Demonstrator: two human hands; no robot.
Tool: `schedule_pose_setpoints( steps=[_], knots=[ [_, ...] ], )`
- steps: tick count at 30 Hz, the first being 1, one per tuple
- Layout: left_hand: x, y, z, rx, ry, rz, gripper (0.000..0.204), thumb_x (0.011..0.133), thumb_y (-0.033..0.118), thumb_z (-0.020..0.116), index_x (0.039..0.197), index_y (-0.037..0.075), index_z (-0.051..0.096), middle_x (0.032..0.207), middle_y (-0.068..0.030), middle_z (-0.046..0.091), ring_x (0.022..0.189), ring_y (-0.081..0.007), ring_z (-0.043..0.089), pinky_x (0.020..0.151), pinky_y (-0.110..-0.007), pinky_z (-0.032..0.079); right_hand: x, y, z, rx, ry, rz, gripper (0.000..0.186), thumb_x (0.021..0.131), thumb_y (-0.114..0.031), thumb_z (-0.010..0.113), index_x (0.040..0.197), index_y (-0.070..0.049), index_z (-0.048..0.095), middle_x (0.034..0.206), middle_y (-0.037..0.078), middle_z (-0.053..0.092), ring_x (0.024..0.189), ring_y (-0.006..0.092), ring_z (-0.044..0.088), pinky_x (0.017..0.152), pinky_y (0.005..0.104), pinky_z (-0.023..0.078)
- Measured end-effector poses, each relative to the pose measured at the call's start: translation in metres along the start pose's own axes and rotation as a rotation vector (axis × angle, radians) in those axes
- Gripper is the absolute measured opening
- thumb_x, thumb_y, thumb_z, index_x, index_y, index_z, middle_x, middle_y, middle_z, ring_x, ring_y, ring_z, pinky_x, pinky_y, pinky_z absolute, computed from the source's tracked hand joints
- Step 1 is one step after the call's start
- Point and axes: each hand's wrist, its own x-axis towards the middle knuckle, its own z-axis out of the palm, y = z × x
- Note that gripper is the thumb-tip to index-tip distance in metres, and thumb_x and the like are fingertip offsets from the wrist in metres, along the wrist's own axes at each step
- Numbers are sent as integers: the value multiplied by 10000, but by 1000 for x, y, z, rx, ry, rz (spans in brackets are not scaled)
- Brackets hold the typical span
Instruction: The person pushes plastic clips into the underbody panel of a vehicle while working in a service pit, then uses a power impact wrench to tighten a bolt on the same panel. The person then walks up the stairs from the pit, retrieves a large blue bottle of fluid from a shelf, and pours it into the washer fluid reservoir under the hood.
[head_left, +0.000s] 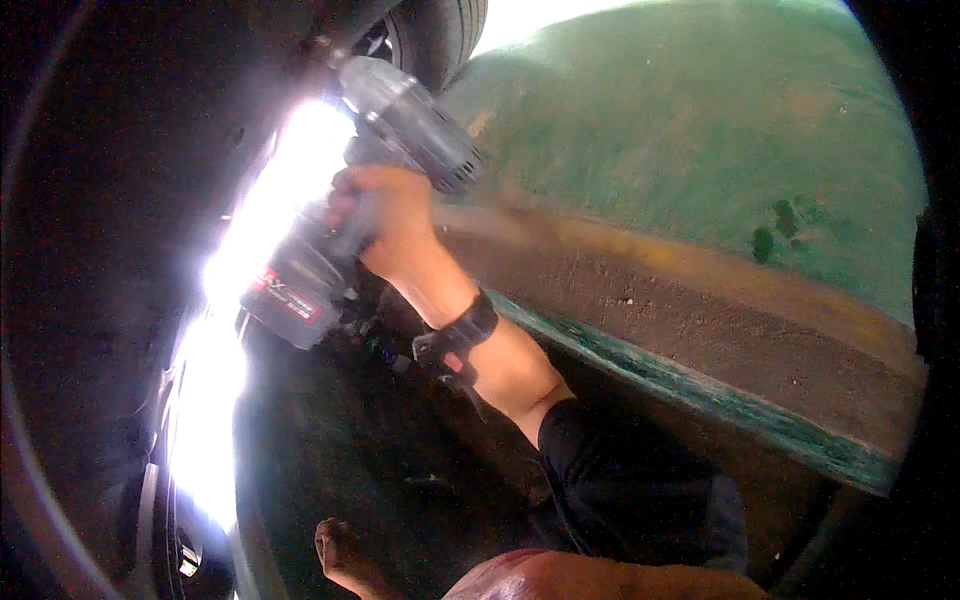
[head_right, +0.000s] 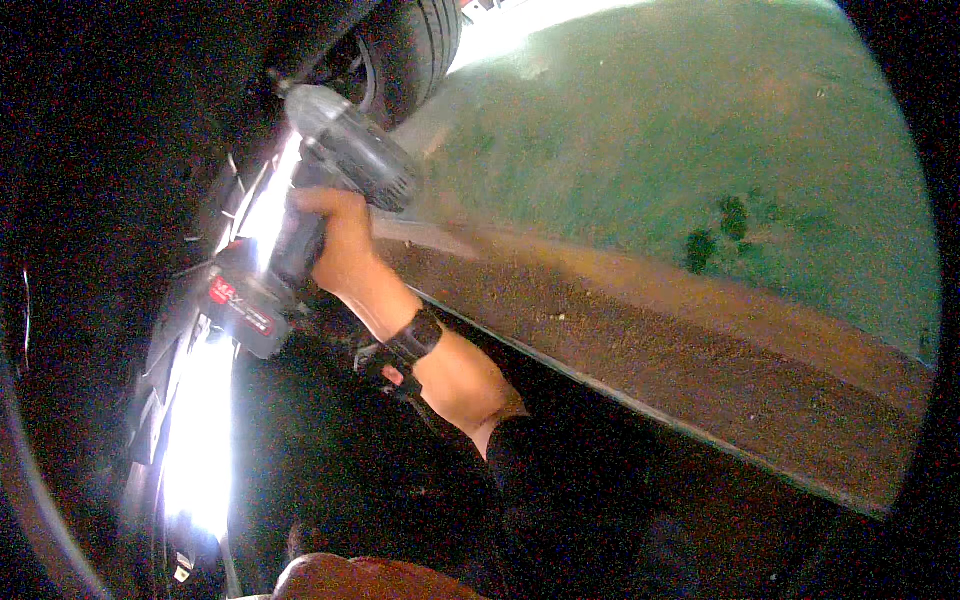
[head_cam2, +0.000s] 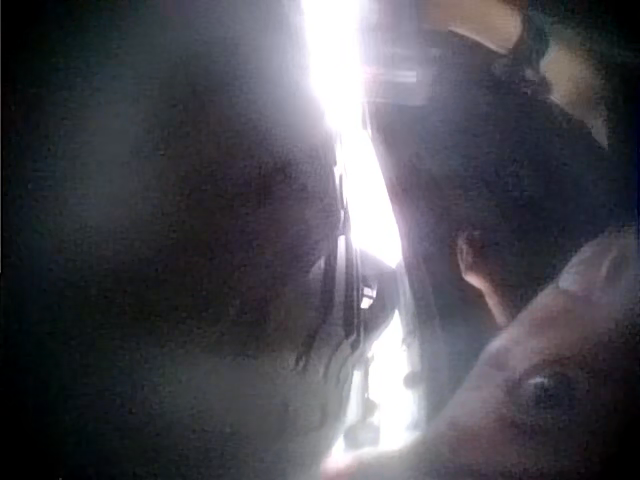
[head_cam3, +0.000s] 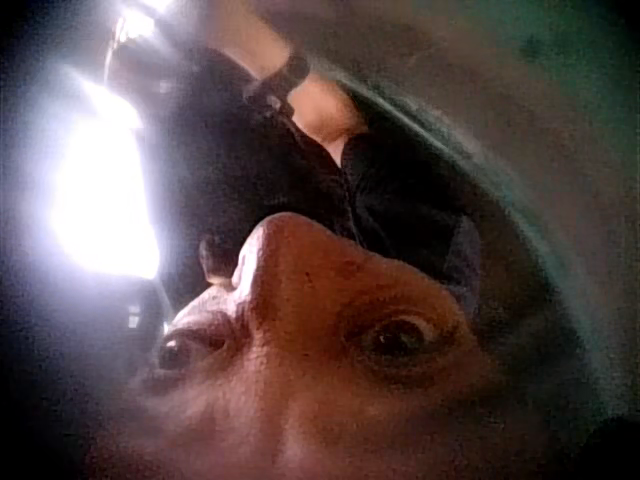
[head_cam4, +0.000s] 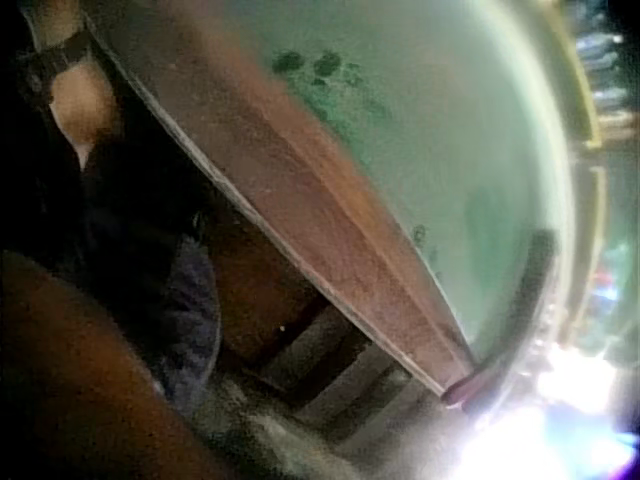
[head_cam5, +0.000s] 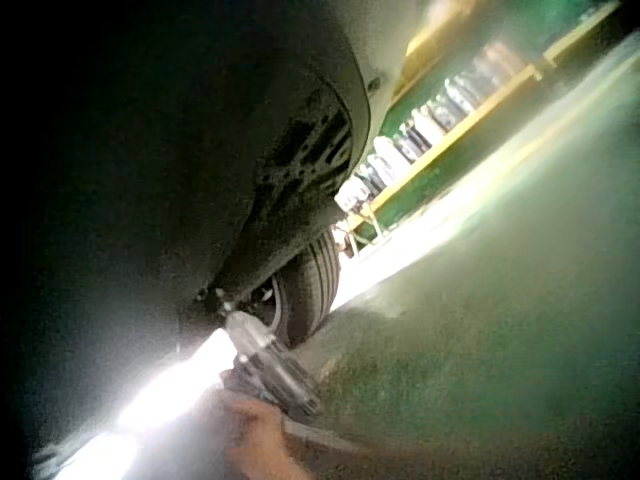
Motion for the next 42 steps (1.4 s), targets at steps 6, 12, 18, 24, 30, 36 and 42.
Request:
schedule_pose_setpoints(
  steps=[6, 12, 18, 24, 30, 36, 42],
  knots=[
    [11, -1, 16, -113, -55, 7, 381, 903, 309, 615, 1159, 27, 597, 1035, -68, 625, 878, -166, 598, 666, -270, 422, 1, -14, 3, 152, -275, 22, 282, 848, -129, 572, 1121, -62, 548, 776, 45, 544, 682, 179, 532, 621, 343, 461],
    [24, -11, 10, -157, -142, -66, 370, 893, 304, 623, 1149, 37, 599, 1021, -54, 625, 864, -153, 598, 637, -261, 415, 0, -12, 0, 78, -131, 42, 275, 825, -128, 583, 1095, -80, 560, 740, 33, 525, 639, 172, 522, 595, 332, 451],
    [18, -14, 27, -105, -79, -11, 376, 886, 315, 613, 1148, 46, 603, 1028, -55, 626, 893, -162, 600, 676, -261, 417, 13, -6, -7, 58, -112, 82, 261, 815, -111, 587, 1075, -91, 570, 734, 18, 526, 580, 174, 517, 574, 341, 453],
    [27, -28, 19, -51, -106, 19, 351, 912, 303, 567, 1143, 42, 610, 1025, -52, 635, 881, -162, 597, 685, -270, 432, 40, -1, -22, 29, -163, -17, 158, 824, -121, 580, 974, -75, 593, 743, 37, 538, 665, 166, 518, 610, 353, 454],
    [40, -57, 6, 13, 16, -141, 353, 942, 304, 514, 1136, 26, 611, 988, -59, 630, 837, -157, 590, 670, -278, 444, 50, 1, -24, -12, -107, 0, 80, 809, -96, 573, 849, -30, 595, 683, 56, 538, 609, 182, 514, 583, 331, 444],
    [8, -6, 50, 2, -22, -125, 337, 942, 303, 511, 1129, 43, 615, 969, -52, 617, 786, -147, 574, 646, -269, 451, 56, 6, -34, 44, -205, -18, 82, 811, -76, 559, 853, -9, 583, 667, 77, 542, 594, 199, 521, 577, 336, 449],
    [32, -29, 36, 169, 39, -125, 301, 932, 262, 536, 1104, 32, 629, 976, -50, 613, 745, -128, 555, 614, -255, 451, 52, 4, -24, 57, -232, -36, 220, 770, -64, 587, 980, -43, 649, 714, 55, 610, 525, 161, 558, 495, 292, 474]
  ],
)
